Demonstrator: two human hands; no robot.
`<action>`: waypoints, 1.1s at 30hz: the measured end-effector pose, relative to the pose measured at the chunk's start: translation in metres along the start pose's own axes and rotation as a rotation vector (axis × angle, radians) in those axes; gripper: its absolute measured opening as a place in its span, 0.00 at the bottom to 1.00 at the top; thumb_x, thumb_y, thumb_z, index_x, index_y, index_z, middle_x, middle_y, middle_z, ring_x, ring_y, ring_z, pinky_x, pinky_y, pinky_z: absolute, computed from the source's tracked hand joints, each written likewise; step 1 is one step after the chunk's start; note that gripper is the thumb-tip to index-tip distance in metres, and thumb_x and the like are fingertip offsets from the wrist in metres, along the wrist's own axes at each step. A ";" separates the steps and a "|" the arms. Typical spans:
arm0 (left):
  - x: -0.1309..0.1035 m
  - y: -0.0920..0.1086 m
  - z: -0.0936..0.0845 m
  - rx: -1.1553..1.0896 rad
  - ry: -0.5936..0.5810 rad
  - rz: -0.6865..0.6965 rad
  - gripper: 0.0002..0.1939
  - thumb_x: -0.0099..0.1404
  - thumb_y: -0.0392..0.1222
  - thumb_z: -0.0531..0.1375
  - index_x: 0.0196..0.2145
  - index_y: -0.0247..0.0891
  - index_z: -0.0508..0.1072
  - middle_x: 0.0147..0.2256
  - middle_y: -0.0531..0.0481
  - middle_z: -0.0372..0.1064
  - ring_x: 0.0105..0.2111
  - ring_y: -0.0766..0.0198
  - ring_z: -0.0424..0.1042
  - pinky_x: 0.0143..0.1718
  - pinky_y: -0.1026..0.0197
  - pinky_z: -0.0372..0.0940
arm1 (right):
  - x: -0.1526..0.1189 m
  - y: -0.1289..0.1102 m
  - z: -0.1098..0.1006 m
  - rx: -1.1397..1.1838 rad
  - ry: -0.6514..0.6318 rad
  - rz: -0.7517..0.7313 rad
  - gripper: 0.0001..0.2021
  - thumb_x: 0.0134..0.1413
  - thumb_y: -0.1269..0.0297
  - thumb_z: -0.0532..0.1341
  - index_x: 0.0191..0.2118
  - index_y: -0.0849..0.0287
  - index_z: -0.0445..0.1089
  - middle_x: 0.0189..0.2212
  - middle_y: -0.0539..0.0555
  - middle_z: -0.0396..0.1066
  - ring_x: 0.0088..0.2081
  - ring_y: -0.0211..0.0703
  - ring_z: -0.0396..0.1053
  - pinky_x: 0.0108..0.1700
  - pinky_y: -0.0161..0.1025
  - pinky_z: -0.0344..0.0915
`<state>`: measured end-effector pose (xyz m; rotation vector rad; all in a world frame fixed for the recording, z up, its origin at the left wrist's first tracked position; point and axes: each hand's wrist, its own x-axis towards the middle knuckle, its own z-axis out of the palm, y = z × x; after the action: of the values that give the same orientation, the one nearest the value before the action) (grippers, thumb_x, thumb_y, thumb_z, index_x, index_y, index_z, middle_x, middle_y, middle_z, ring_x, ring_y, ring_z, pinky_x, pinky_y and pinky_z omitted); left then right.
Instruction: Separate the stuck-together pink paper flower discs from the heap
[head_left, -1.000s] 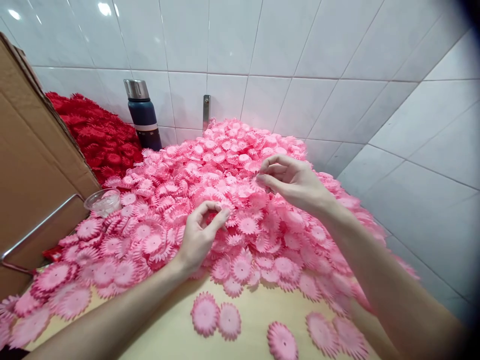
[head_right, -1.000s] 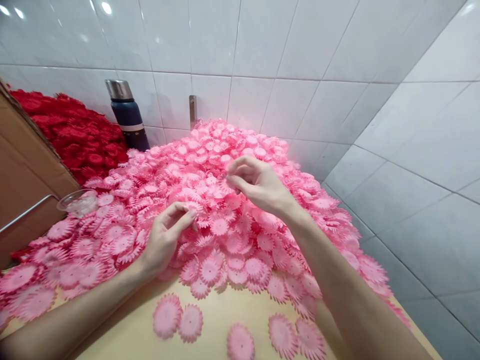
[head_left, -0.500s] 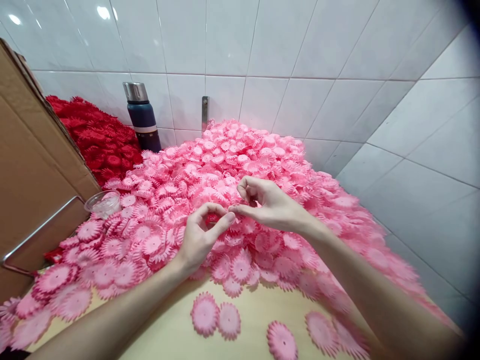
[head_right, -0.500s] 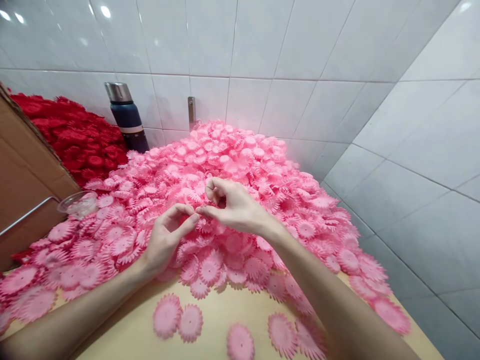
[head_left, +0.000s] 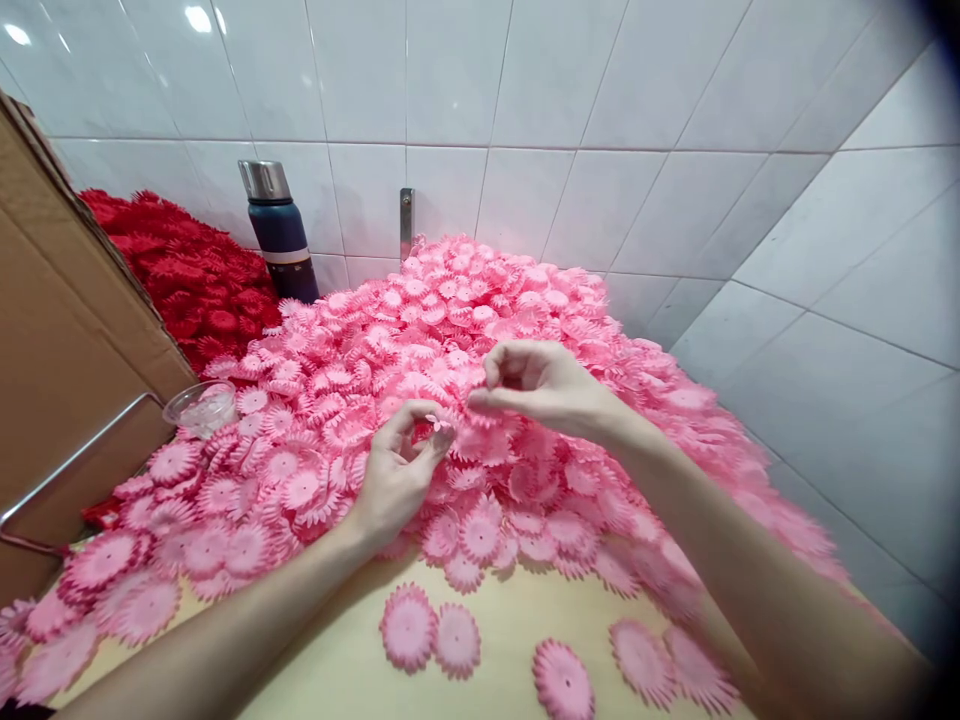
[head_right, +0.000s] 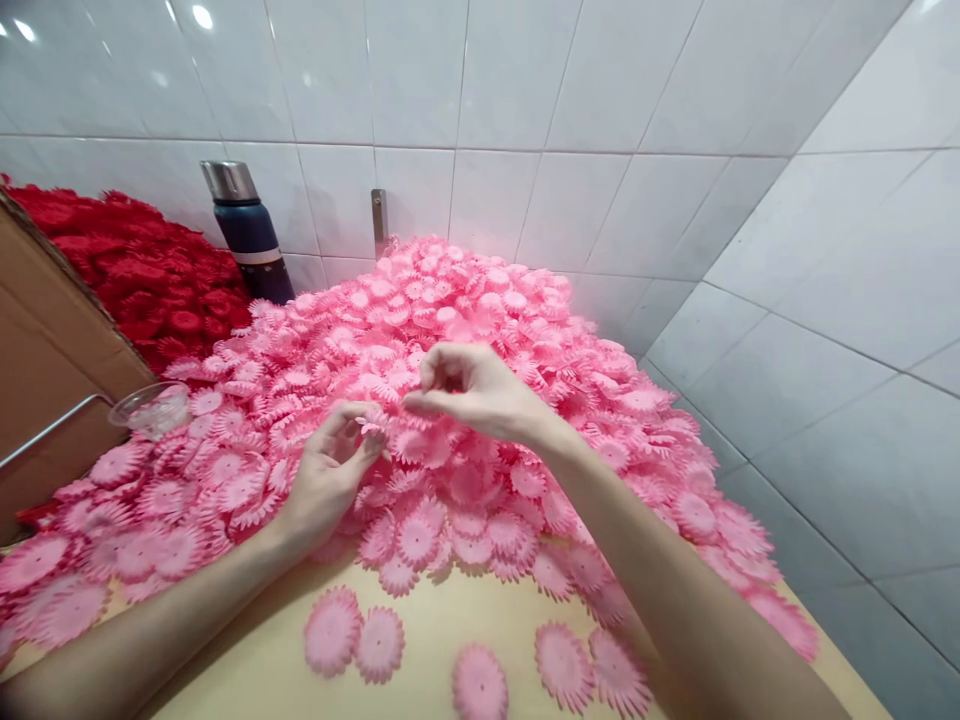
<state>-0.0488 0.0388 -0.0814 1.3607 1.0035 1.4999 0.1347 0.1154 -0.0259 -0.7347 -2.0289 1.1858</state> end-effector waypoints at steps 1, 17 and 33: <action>-0.001 0.001 0.001 -0.005 -0.002 0.007 0.06 0.62 0.43 0.63 0.34 0.40 0.70 0.31 0.52 0.65 0.31 0.66 0.64 0.34 0.65 0.62 | 0.000 0.001 -0.005 -0.010 0.073 -0.008 0.13 0.49 0.58 0.69 0.31 0.58 0.66 0.25 0.48 0.67 0.26 0.35 0.65 0.27 0.35 0.62; 0.000 0.002 0.002 -0.067 -0.019 -0.036 0.06 0.61 0.40 0.64 0.32 0.37 0.70 0.31 0.53 0.66 0.32 0.68 0.66 0.34 0.66 0.63 | -0.003 -0.010 0.022 -0.138 0.022 -0.001 0.17 0.50 0.60 0.69 0.29 0.57 0.57 0.21 0.42 0.54 0.21 0.31 0.52 0.21 0.33 0.51; 0.001 -0.001 0.001 0.034 -0.035 0.023 0.05 0.65 0.42 0.60 0.34 0.39 0.70 0.34 0.52 0.64 0.34 0.66 0.63 0.36 0.66 0.61 | 0.000 -0.002 0.012 0.084 -0.107 0.050 0.15 0.46 0.58 0.71 0.31 0.59 0.66 0.25 0.49 0.68 0.26 0.35 0.66 0.27 0.35 0.62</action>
<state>-0.0482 0.0400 -0.0822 1.4217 0.9987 1.4774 0.1250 0.1086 -0.0278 -0.6978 -2.0438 1.3559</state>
